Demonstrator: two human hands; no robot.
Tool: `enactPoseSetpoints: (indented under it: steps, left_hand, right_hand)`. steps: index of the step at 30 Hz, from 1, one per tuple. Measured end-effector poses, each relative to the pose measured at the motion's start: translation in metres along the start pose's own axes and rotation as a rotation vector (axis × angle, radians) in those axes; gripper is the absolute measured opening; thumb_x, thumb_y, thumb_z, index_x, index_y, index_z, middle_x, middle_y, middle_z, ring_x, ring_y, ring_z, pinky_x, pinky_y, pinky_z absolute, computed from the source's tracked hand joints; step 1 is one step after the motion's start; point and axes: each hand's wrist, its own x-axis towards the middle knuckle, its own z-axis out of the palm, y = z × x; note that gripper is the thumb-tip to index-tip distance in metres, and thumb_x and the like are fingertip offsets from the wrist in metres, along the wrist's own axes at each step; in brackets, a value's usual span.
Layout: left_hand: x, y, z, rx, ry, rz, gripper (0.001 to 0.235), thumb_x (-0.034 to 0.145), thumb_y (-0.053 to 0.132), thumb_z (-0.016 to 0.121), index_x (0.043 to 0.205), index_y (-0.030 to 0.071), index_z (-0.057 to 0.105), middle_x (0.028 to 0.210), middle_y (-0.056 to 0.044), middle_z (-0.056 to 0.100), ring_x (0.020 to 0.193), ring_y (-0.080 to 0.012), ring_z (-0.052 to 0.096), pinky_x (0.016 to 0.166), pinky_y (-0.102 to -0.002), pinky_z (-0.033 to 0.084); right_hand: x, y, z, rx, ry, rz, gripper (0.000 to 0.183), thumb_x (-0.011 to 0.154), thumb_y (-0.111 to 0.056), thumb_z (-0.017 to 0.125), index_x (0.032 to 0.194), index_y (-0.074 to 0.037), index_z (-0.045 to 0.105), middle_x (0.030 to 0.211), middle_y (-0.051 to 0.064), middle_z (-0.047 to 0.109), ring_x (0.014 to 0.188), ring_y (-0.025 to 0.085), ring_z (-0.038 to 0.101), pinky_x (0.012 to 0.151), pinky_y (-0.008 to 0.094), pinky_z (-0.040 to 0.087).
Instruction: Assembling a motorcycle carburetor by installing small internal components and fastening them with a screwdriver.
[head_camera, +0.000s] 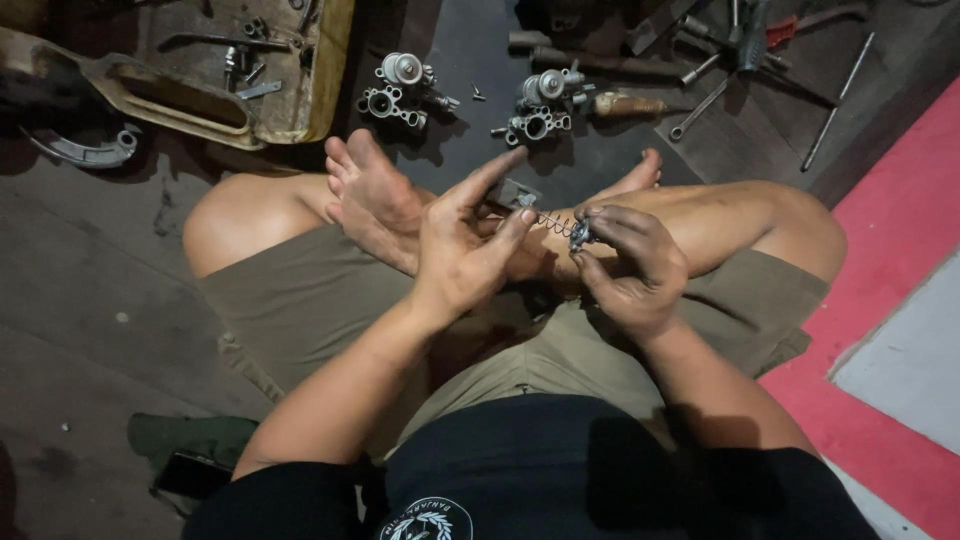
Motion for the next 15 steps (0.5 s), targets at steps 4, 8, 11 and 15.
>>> enactPoseSetpoints:
  steps: [4, 8, 11, 15]
  left_hand:
    - [0.0, -0.014, -0.005, -0.02, -0.028, -0.037, 0.06, 0.089, 0.003, 0.072, 0.146, 0.002, 0.055, 0.136, -0.017, 0.063, 0.094, -0.0173, 0.072, 0.077, -0.029, 0.065]
    - [0.003, -0.026, -0.009, 0.018, -0.049, -0.041, 0.062, 0.089, 0.002, 0.073, 0.148, 0.006, 0.054, 0.137, -0.021, 0.062, 0.091, -0.0212, 0.074, 0.073, -0.033, 0.066]
    - [0.002, -0.03, -0.005, -0.221, -0.154, -0.085, 0.07, 0.089, -0.003, 0.073, 0.153, 0.005, 0.046, 0.147, -0.022, 0.054, 0.081, -0.0229, 0.076, 0.066, -0.033, 0.068]
    - [-0.008, -0.045, -0.001, -0.37, -0.15, -0.195, 0.073, 0.092, -0.004, 0.067, 0.158, 0.004, 0.037, 0.135, -0.011, 0.054, 0.089, -0.0194, 0.075, 0.072, -0.032, 0.069]
  right_hand:
    - [0.003, -0.003, 0.0, -0.061, -0.056, -0.023, 0.031, 0.083, 0.002, 0.087, 0.111, 0.01, 0.076, 0.102, 0.029, 0.069, 0.091, 0.042, 0.075, 0.069, 0.046, 0.063]
    - [-0.009, 0.01, -0.003, -0.082, -0.095, -0.01, 0.031, 0.08, -0.002, 0.09, 0.108, 0.005, 0.079, 0.103, 0.023, 0.071, 0.091, 0.039, 0.075, 0.072, 0.045, 0.063]
    - [-0.007, 0.008, -0.003, -0.006, -0.111, 0.015, 0.027, 0.079, -0.001, 0.091, 0.102, 0.005, 0.078, 0.097, 0.023, 0.072, 0.089, 0.04, 0.076, 0.073, 0.047, 0.062]
    - [-0.008, 0.002, -0.008, 0.043, -0.201, 0.012, 0.022, 0.083, -0.002, 0.087, 0.104, 0.002, 0.08, 0.094, 0.021, 0.07, 0.08, 0.036, 0.073, 0.066, 0.044, 0.06]
